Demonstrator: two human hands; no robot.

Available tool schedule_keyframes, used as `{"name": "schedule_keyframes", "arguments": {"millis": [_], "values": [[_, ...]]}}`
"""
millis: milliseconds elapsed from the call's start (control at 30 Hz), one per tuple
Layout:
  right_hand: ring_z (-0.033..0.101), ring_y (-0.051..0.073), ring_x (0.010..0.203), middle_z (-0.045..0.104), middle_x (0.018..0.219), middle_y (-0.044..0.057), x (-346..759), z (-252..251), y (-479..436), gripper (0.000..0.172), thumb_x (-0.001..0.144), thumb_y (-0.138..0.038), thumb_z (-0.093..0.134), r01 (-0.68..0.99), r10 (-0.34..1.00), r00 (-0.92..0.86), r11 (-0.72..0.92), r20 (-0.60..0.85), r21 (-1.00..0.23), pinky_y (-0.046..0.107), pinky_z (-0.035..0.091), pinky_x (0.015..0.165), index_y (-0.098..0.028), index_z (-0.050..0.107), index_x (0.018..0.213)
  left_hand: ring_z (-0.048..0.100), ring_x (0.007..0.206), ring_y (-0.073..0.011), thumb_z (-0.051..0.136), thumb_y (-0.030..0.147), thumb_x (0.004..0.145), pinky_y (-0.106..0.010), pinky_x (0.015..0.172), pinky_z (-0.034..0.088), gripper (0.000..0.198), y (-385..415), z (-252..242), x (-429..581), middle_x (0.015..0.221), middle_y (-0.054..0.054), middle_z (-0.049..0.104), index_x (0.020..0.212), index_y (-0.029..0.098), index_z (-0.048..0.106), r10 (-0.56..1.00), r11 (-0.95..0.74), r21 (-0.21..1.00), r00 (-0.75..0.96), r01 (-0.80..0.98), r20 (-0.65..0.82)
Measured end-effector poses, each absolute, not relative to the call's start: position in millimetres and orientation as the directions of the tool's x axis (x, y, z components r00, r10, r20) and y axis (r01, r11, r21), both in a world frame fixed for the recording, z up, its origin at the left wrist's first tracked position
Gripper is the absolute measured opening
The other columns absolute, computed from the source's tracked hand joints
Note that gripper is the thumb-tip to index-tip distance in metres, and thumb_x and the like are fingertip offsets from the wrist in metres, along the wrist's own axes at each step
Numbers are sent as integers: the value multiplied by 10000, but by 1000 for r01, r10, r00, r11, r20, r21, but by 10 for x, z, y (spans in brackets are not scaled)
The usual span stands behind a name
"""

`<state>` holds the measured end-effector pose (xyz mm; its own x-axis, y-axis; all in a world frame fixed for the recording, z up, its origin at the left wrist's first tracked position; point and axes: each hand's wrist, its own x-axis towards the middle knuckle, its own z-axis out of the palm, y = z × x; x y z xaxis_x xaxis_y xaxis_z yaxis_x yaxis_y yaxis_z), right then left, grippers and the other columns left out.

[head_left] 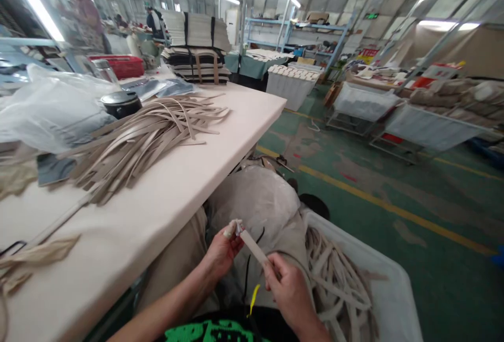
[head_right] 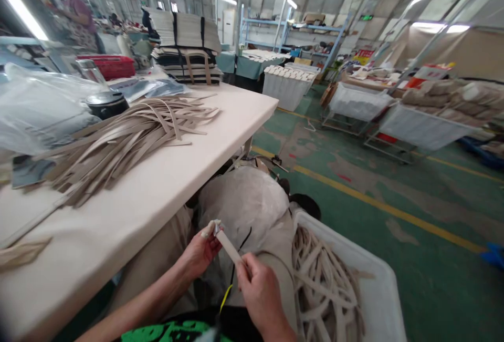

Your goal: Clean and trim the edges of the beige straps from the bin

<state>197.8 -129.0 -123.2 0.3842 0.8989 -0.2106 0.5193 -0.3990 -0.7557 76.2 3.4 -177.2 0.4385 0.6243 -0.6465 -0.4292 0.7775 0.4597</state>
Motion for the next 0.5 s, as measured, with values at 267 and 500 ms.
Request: {"name": "schedule_keyframes", "arguments": {"millis": [267, 500], "values": [[527, 132, 549, 568, 588, -22, 1986, -1304, -1218, 315, 936, -406, 411, 686, 914, 386, -374, -124, -624, 226, 304, 553, -212, 573, 748, 629, 671, -107, 790, 386, 687, -221, 652, 506, 357, 78, -1782, 819, 815, -26, 678, 922, 149, 664, 647, 761, 484, 459, -431, -608], [524, 113, 530, 575, 556, -21, 1920, -1323, -1009, 260, 916, -279, 476, 687, 907, 408, -378, -101, -621, 214, 278, 549, -191, 573, 692, 623, 658, -110, 861, 375, 572, -223, 667, 517, 425, -25, -1811, 826, 771, -22, 677, 875, 133, 688, 613, 790, 480, 517, -382, -597]]}}
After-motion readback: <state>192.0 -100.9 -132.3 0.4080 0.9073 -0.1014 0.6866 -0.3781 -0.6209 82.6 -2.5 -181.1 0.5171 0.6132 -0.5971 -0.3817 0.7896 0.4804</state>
